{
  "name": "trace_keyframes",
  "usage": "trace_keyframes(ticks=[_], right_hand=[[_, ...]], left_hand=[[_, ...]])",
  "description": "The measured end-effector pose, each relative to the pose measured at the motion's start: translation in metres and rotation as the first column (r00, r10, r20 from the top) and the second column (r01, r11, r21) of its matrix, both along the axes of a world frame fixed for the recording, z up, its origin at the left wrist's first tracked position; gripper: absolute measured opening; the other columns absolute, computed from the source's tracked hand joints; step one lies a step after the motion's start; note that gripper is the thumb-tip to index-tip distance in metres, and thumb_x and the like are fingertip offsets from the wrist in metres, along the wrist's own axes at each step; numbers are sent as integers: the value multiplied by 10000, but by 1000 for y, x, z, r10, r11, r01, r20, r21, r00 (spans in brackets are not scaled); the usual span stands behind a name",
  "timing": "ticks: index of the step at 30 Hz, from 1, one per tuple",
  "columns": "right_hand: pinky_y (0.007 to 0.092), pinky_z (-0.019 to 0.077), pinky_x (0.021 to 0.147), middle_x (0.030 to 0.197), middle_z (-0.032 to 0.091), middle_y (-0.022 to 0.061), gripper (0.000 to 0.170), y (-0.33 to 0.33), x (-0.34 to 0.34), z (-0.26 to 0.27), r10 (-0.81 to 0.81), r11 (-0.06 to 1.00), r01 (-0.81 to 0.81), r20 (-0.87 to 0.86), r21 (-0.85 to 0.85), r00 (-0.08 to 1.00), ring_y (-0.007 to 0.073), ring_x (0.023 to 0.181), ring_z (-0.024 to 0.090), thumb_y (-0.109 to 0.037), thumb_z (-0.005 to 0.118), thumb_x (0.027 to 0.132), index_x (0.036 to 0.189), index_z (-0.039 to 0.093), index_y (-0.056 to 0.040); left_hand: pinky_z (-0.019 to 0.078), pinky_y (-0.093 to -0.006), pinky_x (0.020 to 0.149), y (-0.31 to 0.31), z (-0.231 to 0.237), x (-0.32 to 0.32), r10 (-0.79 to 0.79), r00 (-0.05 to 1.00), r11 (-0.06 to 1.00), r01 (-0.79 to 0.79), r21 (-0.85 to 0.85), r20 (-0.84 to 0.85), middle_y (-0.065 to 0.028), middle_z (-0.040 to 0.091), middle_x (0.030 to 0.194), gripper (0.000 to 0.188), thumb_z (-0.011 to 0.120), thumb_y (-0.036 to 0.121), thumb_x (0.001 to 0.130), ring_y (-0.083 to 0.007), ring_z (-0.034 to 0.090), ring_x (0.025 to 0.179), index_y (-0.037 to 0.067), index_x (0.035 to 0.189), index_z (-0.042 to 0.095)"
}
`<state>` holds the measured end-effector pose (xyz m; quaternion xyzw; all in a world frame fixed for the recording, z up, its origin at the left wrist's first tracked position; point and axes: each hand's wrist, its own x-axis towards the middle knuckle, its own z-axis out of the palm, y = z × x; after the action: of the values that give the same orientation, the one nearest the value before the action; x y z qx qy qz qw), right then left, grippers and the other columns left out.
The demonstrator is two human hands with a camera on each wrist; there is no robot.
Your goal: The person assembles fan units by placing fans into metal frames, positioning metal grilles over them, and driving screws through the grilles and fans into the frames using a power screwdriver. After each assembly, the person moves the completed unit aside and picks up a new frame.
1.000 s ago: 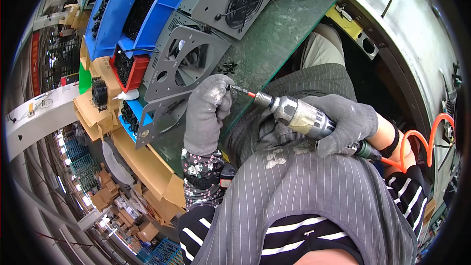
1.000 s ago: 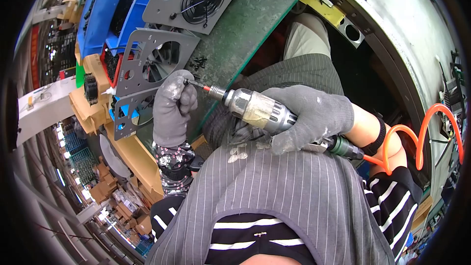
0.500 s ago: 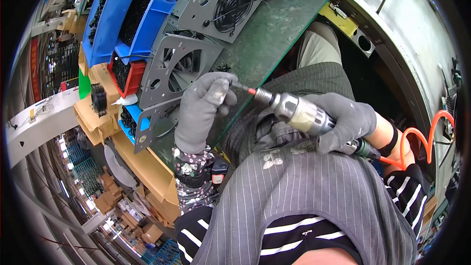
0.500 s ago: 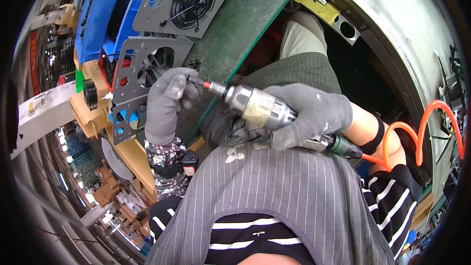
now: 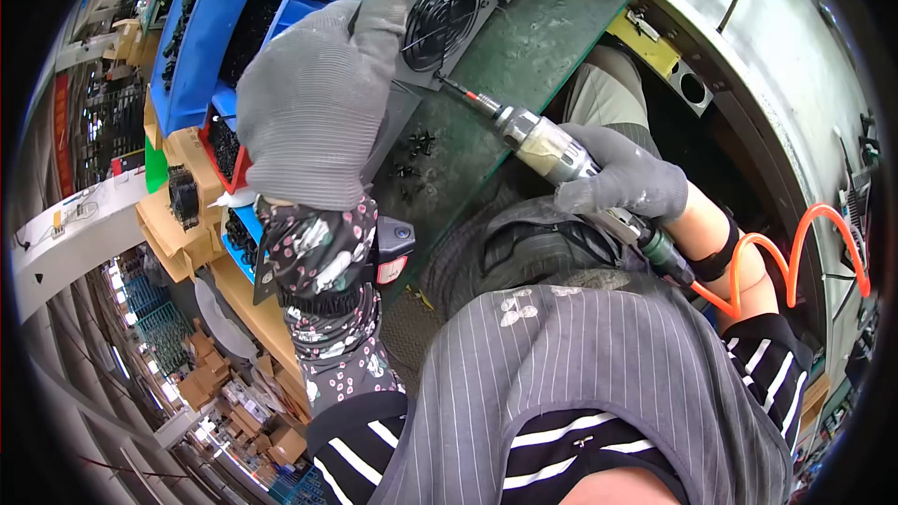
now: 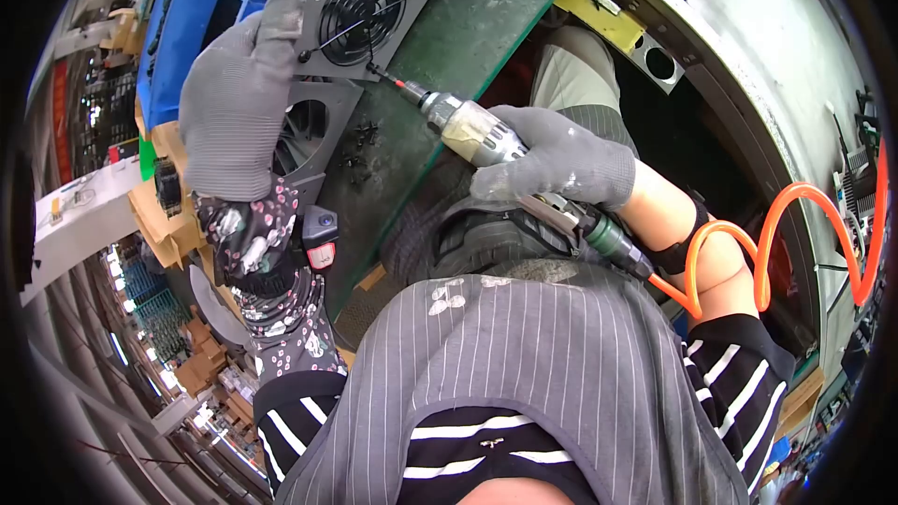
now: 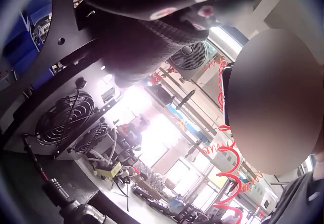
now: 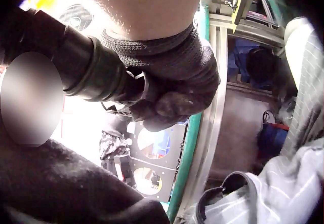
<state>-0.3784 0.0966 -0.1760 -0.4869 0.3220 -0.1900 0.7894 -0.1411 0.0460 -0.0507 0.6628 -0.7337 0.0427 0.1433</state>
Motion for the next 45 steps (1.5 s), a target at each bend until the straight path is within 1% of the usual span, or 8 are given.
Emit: trace_keyframes(ticks=[6,15,17,19,26,28,36,45], right_hand=[[257,458,723,873,568,26,536,-5,2,5,11,979,-26,73,201,997,96,795,533,-300,752,764,1137,539,20],[254,430,805,1001,555,34,737,-8,5,3,73,997,-72,-42,18,996,115,890,506,-349,774,700,1254,488,44],[270,457,750,906,576,39,611,-3,2,1,21,1000,-21,35,-11,999,113,837,535,-355,771,741,1146,534,36],[279,456,783,948,583,51,644,6,-6,-3,5,1000,-5,38,-1,999,128,866,538,-356,778,734,1181,531,36],[285,456,821,978,585,54,691,14,-20,-15,61,998,-60,-98,17,993,137,888,543,-345,803,698,1211,526,27],[279,454,817,982,583,54,702,15,-19,-16,55,996,-50,-69,75,996,136,885,544,-343,810,688,1213,526,27],[278,448,814,988,571,43,726,17,-17,-16,21,998,-17,-71,54,997,129,885,527,-333,820,680,1232,516,27],[280,445,820,984,576,45,677,19,-16,-17,24,998,-19,-80,57,996,135,887,533,-312,813,682,1203,532,17]], left_hand=[[437,-291,611,-2,4,-4,107,990,978,-89,190,-89,-65,575,635,611,507,618,895,-160,533,606,39,870,701],[485,-279,780,-2,-2,3,63,996,967,-46,250,-62,-65,685,926,403,569,407,923,-152,637,828,58,1098,669],[491,-285,792,2,-9,7,-261,953,852,302,-427,154,-69,670,987,358,635,282,896,-151,637,859,47,1166,636],[498,-266,761,36,-1,1,-268,963,854,246,-458,17,-69,638,1004,361,693,137,847,-146,624,868,35,1185,614],[511,-348,664,119,-56,25,98,946,992,-66,110,-309,-89,649,853,177,701,147,808,-262,642,724,114,981,707],[478,-245,602,124,-71,32,227,934,961,-169,219,-275,-56,629,772,241,689,85,834,-112,592,636,67,1075,689],[514,-415,692,94,-88,15,291,953,916,-304,261,90,-104,695,882,286,568,297,904,-302,663,773,244,1170,658],[509,-423,699,88,-97,20,290,955,924,-297,242,63,-113,690,862,243,518,306,927,-319,658,794,208,1085,674]])
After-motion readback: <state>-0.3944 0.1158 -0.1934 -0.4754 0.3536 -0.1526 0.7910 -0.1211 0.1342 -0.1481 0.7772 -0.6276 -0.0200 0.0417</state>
